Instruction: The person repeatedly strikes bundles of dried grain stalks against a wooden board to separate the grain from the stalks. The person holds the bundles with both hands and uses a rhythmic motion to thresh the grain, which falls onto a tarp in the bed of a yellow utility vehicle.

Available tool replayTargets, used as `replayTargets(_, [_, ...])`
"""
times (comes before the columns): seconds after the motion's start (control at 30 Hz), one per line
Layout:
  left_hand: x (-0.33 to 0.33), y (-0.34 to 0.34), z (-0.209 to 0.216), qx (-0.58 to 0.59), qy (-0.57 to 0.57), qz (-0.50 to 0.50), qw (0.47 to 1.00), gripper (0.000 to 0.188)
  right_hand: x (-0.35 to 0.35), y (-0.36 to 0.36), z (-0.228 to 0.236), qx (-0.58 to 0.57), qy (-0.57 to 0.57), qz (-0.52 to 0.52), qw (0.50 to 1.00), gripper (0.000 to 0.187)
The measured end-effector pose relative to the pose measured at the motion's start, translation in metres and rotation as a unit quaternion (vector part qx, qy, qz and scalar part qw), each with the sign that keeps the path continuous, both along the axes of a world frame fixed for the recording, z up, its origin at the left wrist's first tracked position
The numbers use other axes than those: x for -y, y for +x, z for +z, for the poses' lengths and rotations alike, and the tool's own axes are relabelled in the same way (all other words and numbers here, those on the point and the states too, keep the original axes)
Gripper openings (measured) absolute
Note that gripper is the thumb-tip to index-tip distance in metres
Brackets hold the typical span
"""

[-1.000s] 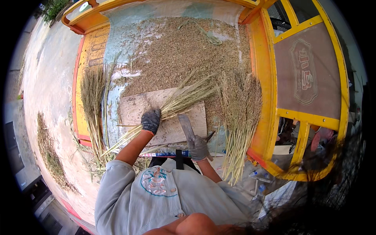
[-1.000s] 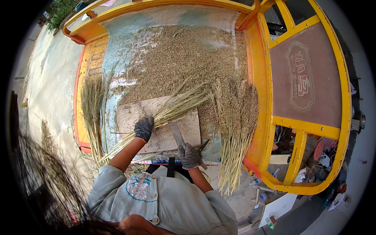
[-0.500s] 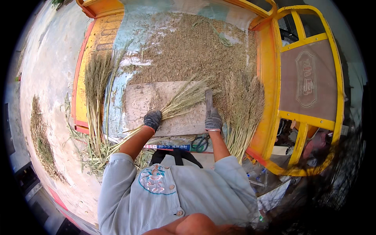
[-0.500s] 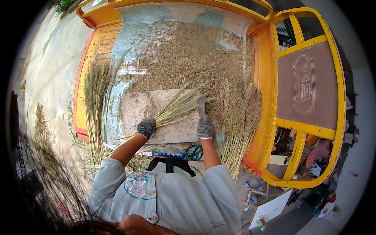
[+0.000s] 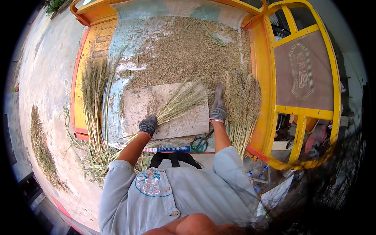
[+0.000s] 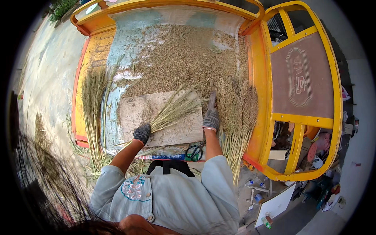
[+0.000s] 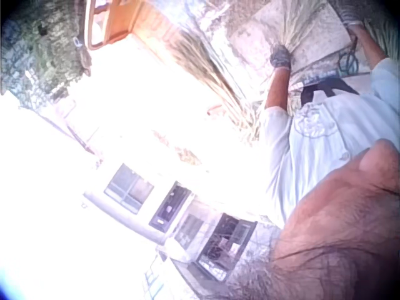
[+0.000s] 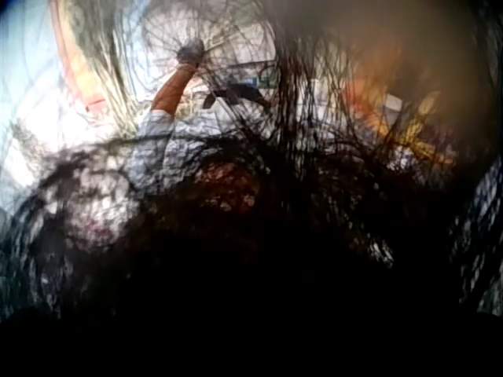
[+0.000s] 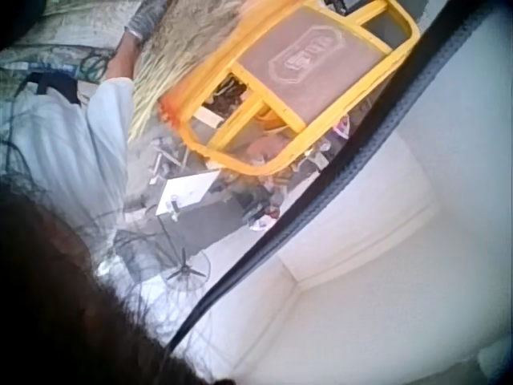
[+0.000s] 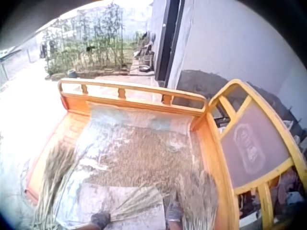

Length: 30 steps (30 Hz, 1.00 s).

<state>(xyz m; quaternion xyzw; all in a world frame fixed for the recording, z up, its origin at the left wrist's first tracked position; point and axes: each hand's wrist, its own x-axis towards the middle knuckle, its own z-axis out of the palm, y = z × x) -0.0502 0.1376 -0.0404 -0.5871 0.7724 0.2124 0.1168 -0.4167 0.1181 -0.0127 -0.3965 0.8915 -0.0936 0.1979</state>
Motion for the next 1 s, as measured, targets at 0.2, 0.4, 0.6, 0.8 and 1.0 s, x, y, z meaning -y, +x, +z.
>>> replayTargets(0.2, [-0.013, 0.019, 0.054, 0.01, 0.1, 0.06, 0.993, 0.023, -0.085, 0.038, 0.01, 0.03, 0.001, 0.05, 0.998, 0.034])
replayTargets(0.4, [-0.058, 0.05, 0.066, -0.011, 0.113, 0.194, 0.974, 0.034, -0.144, 0.116, 0.011, 0.177, -0.116, -0.005, 0.977, 0.043])
replayTargets(0.6, [-0.046, 0.088, 0.082, -0.106, 0.055, 0.233, 0.965, 0.041, -0.143, 0.136, 0.024, 0.146, -0.032, 0.05, 0.987, 0.048])
replayTargets(0.8, [-0.026, 0.208, 0.058, -0.08, -0.077, 0.374, 0.921, 0.052, -0.147, 0.164, 0.056, 0.103, -0.072, 0.032, 0.992, 0.051])
replayTargets(1.0, [0.034, 0.324, 0.035, 0.001, -0.092, 0.494, 0.865, 0.057, -0.147, 0.197, 0.078, 0.021, 0.053, -0.042, 0.997, 0.057])
